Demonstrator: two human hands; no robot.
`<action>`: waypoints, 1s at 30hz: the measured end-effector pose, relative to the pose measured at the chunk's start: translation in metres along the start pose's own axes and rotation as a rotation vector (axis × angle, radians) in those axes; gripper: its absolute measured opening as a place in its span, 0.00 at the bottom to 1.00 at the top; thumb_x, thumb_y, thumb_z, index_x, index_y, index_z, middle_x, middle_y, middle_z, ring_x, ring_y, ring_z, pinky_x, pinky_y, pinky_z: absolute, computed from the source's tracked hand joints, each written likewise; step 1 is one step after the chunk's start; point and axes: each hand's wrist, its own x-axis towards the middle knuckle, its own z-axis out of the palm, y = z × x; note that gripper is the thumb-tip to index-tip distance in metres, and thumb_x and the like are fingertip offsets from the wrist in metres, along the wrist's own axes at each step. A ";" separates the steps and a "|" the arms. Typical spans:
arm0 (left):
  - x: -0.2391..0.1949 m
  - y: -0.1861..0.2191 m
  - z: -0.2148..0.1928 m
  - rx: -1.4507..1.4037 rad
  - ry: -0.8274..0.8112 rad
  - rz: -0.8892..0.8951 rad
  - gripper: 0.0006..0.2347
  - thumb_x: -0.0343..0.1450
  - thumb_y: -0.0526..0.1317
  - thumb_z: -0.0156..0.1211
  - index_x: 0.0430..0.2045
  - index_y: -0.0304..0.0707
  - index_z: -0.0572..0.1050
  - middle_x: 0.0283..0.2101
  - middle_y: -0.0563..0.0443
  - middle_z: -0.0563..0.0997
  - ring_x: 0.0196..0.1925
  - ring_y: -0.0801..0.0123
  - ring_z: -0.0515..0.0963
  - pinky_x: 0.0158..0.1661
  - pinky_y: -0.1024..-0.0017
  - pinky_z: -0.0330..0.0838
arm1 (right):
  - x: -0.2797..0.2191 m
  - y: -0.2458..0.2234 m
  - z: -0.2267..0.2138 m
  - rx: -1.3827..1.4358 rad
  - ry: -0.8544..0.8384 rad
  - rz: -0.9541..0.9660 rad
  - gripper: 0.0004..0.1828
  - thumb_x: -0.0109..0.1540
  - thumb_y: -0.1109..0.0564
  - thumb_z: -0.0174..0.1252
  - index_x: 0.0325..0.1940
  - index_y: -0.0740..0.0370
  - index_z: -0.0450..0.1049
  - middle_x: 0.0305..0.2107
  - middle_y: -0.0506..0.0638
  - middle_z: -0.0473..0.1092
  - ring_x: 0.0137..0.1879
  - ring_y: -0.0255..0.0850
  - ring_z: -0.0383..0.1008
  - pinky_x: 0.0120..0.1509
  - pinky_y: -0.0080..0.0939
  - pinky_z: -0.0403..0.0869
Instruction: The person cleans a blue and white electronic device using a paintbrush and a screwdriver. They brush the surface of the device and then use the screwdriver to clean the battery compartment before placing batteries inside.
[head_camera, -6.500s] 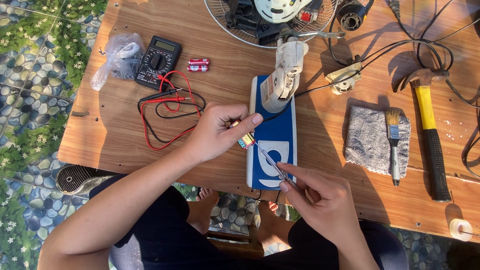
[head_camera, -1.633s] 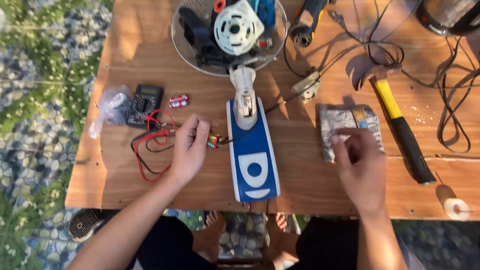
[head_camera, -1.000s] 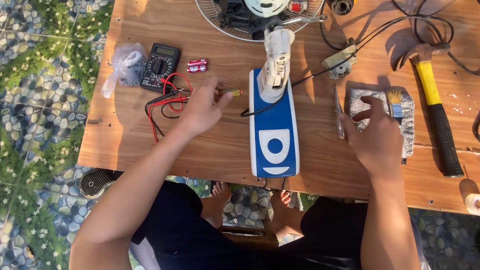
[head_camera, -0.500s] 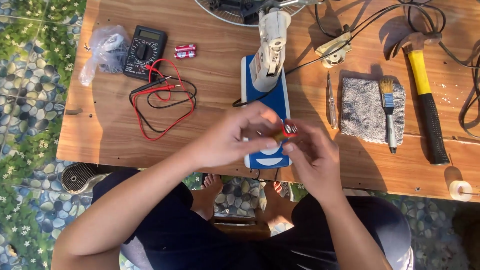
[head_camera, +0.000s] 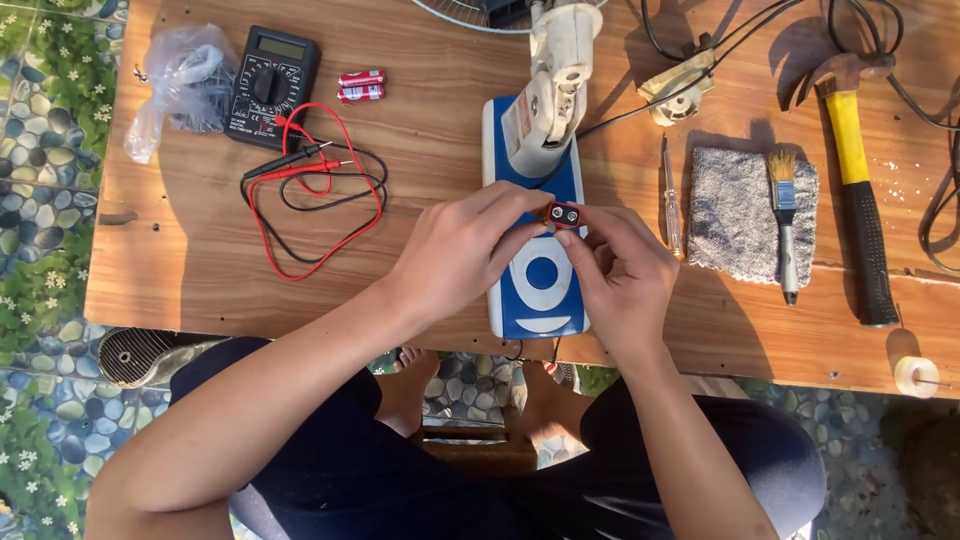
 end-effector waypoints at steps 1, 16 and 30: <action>0.000 -0.002 0.002 0.028 0.013 0.003 0.08 0.73 0.30 0.63 0.46 0.34 0.79 0.37 0.43 0.83 0.32 0.58 0.86 0.28 0.70 0.81 | 0.001 0.001 0.002 -0.020 0.022 0.003 0.11 0.64 0.68 0.67 0.51 0.69 0.81 0.37 0.61 0.78 0.29 0.45 0.75 0.29 0.38 0.72; 0.004 -0.017 0.004 0.086 -0.248 -0.161 0.08 0.71 0.31 0.63 0.43 0.28 0.79 0.34 0.37 0.83 0.33 0.55 0.87 0.29 0.69 0.82 | 0.003 0.020 0.008 -0.088 -0.177 0.073 0.13 0.63 0.68 0.66 0.52 0.68 0.80 0.39 0.62 0.77 0.28 0.45 0.74 0.30 0.38 0.74; -0.018 -0.038 -0.055 -0.020 0.290 -0.044 0.05 0.74 0.34 0.63 0.41 0.35 0.78 0.26 0.49 0.82 0.15 0.68 0.75 0.16 0.77 0.65 | -0.070 0.077 -0.046 0.142 0.299 0.127 0.20 0.78 0.53 0.41 0.42 0.68 0.71 0.23 0.59 0.71 0.24 0.42 0.70 0.28 0.35 0.67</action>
